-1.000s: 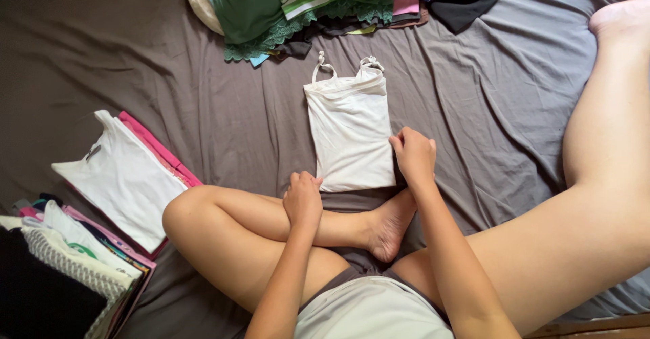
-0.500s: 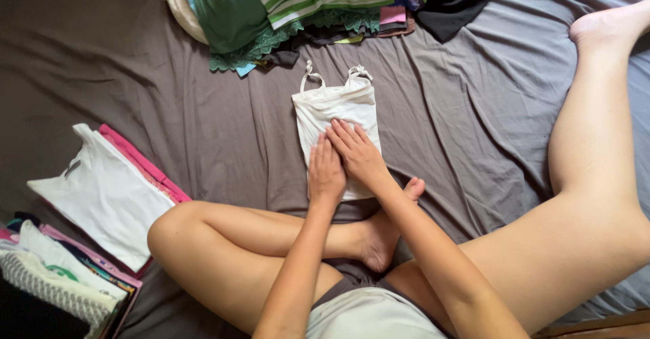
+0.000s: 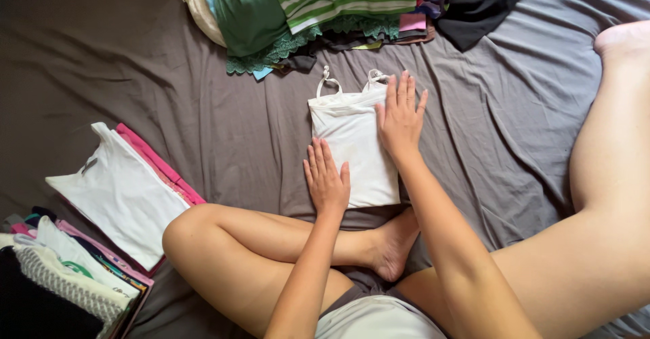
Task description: The person picks up a white tank top from a pile of laundry on a bed, spreads it flat, folds both sides inward, and then folds it in half before placing it onto a stack. They then reach for a green and white striped shirt from the pile and begin spreading it out.
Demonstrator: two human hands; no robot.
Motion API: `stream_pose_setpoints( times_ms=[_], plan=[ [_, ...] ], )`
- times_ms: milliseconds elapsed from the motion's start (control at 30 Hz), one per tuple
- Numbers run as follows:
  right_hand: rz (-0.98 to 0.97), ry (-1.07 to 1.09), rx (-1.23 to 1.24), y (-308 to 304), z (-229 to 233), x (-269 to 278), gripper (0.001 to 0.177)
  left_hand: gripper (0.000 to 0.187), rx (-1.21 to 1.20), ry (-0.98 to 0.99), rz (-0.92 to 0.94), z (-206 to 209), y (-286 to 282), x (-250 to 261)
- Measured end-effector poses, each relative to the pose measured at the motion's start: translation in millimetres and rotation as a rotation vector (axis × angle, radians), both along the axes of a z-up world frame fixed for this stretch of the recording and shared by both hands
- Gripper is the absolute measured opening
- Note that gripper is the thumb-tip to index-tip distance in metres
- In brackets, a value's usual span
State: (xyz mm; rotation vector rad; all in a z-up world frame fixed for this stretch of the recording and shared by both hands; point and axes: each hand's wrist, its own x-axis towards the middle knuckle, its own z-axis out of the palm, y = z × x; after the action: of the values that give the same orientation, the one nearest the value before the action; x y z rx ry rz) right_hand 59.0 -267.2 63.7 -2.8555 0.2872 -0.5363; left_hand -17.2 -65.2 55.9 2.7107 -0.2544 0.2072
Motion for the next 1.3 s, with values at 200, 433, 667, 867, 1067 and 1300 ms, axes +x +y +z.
stream_pose_setpoints(
  times_ms=[200,433,667,867,1067,1300],
  plan=[
    [0.758,0.111,0.386,64.2,-7.6,-41.7,0.066,0.082,0.035,0.039,0.003,-15.3,-0.5,-0.7],
    [0.682,0.075,-0.015,50.3,14.5,-7.6,0.065,0.074,0.11,0.052,0.022,-6.4,-3.4,-2.7],
    [0.475,0.09,0.054,43.1,25.6,12.6,0.065,0.077,-0.005,0.01,0.02,6.8,-4.9,0.0],
    [0.442,0.079,0.048,63.0,12.6,-47.2,0.068,0.076,0.042,0.027,0.038,2.4,-6.9,1.5],
    [0.364,0.039,-0.028,62.3,6.5,-46.0,0.066,0.076,0.034,0.037,0.031,6.0,-6.7,0.7],
    [0.354,0.037,0.007,47.9,11.7,-22.1,0.067,0.077,0.014,-0.038,0.017,6.2,-3.9,-4.2]
  ],
)
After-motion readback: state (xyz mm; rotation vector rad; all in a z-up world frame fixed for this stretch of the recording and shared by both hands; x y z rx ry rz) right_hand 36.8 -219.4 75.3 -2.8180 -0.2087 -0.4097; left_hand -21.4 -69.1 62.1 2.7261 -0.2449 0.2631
